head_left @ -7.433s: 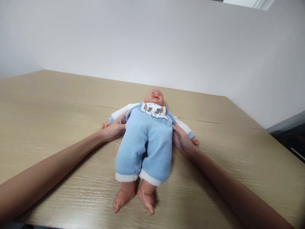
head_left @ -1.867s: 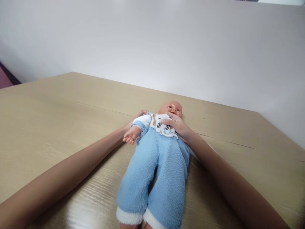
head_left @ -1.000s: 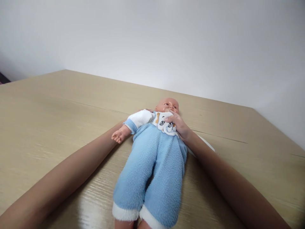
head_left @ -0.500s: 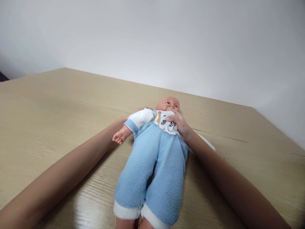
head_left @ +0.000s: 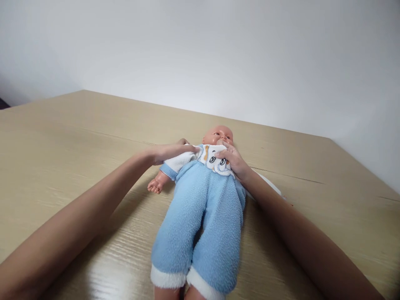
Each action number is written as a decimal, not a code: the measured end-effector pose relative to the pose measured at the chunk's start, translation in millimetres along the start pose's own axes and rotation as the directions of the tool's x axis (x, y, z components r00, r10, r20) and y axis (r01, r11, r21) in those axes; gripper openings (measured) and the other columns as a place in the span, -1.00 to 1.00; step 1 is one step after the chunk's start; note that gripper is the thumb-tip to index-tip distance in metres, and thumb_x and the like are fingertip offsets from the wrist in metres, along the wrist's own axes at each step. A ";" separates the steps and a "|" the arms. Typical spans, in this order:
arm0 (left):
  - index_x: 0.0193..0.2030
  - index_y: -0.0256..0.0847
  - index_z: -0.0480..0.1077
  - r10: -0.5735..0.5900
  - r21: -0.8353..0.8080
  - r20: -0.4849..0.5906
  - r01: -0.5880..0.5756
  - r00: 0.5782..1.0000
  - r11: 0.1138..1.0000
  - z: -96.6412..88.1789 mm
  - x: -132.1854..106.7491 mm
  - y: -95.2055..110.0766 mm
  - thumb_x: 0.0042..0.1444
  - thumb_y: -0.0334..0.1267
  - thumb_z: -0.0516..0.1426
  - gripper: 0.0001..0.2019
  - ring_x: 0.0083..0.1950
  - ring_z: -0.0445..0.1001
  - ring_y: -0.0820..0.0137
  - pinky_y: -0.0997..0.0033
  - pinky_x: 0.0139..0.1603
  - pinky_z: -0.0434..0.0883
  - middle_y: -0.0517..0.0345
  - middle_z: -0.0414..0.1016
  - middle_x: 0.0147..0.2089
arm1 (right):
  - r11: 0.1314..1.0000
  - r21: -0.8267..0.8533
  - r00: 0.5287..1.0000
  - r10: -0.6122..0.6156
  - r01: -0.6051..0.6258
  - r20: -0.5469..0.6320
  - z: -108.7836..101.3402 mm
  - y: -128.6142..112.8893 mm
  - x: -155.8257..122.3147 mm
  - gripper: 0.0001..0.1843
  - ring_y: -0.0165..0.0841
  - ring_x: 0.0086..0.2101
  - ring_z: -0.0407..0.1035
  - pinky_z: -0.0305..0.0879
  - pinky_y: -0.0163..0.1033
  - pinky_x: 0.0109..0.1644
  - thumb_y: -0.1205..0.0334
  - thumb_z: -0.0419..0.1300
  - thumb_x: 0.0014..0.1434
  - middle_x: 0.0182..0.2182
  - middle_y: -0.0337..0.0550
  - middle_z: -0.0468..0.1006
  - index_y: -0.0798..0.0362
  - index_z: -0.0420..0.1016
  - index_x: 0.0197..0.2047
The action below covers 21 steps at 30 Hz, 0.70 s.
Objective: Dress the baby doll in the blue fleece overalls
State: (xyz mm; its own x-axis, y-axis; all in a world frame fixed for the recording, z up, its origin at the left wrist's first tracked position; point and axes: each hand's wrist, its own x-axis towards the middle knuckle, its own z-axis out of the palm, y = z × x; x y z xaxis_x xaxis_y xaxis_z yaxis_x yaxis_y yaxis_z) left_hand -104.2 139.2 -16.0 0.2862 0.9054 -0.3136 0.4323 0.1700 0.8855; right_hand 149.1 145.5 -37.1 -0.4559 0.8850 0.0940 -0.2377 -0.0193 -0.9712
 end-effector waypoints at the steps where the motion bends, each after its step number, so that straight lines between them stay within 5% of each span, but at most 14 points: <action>1: 0.13 -0.19 0.43 -0.008 0.035 -0.024 0.008 1.000 0.999 0.1 -2.0 1.1 0.18 0.25 0.35 -0.39 0.00 0.59 0.15 0.31 -0.14 0.51 0.02 0.62 0.00 | 1.000 -0.009 1.000 0.002 -0.002 -0.002 0.2 -0.3 0.0 -0.59 -0.49 -0.54 0.18 0.09 -0.34 -0.49 0.22 0.47 -0.09 -0.54 -0.46 0.35 -0.06 0.24 -0.42; 7: 0.35 -0.09 0.41 0.032 0.080 0.029 -0.034 0.999 0.996 -6.8 -3.8 -0.7 0.20 0.18 0.29 -0.34 0.18 0.61 0.12 0.29 0.05 0.55 0.03 0.63 0.22 | 0.975 -0.213 0.998 0.070 -0.067 0.006 -1.4 -20.3 -2.2 -0.63 -0.44 -0.47 0.22 0.11 -0.31 -0.43 0.21 0.43 -0.07 -0.47 -0.39 0.36 -0.07 0.25 -0.39; 13: 0.32 -0.01 0.53 0.103 0.104 0.094 -0.112 0.990 0.988 -27.6 -1.3 -14.6 0.19 0.10 0.30 -0.42 0.31 0.59 0.06 0.20 0.27 0.55 0.08 0.65 0.32 | 0.719 -0.685 0.990 0.140 -0.119 -0.026 -8.2 -48.7 -4.7 -0.78 -0.35 -0.40 0.28 0.14 -0.23 -0.37 0.19 0.40 0.13 -0.43 -0.29 0.42 -0.04 0.41 -0.38; 18: 0.32 0.04 0.54 0.093 0.149 0.149 -0.115 0.985 0.982 -37.2 0.2 -17.8 0.24 0.17 0.29 -0.43 0.38 0.55 0.06 0.15 0.43 0.46 0.10 0.63 0.37 | 0.658 -0.743 0.981 0.194 -0.121 0.013 -12.0 -45.9 -3.4 -0.83 -0.22 -0.24 0.48 0.32 -0.16 -0.23 0.09 0.45 0.21 -0.23 -0.16 0.67 -0.04 0.60 -0.26; 21: 0.33 0.03 0.54 0.077 0.218 0.165 -0.113 0.983 0.969 -40.4 -1.6 -16.1 0.28 0.28 0.25 -0.39 0.43 0.50 0.05 0.16 0.46 0.42 0.09 0.59 0.42 | 0.748 -0.659 0.992 0.127 -0.078 0.027 -12.1 -40.9 -3.0 -0.82 -0.18 -0.25 0.47 0.28 -0.15 -0.26 0.16 0.55 0.14 -0.28 -0.12 0.70 -0.04 0.65 -0.31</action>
State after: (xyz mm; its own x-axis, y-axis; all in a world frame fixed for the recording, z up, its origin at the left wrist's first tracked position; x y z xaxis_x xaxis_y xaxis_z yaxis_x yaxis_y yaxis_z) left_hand -146.2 150.7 -15.8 0.4559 0.8393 -0.2963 0.5735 -0.0224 0.8189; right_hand 170.6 149.3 -0.3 -0.5056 0.8624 -0.0244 0.4227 0.2230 -0.8784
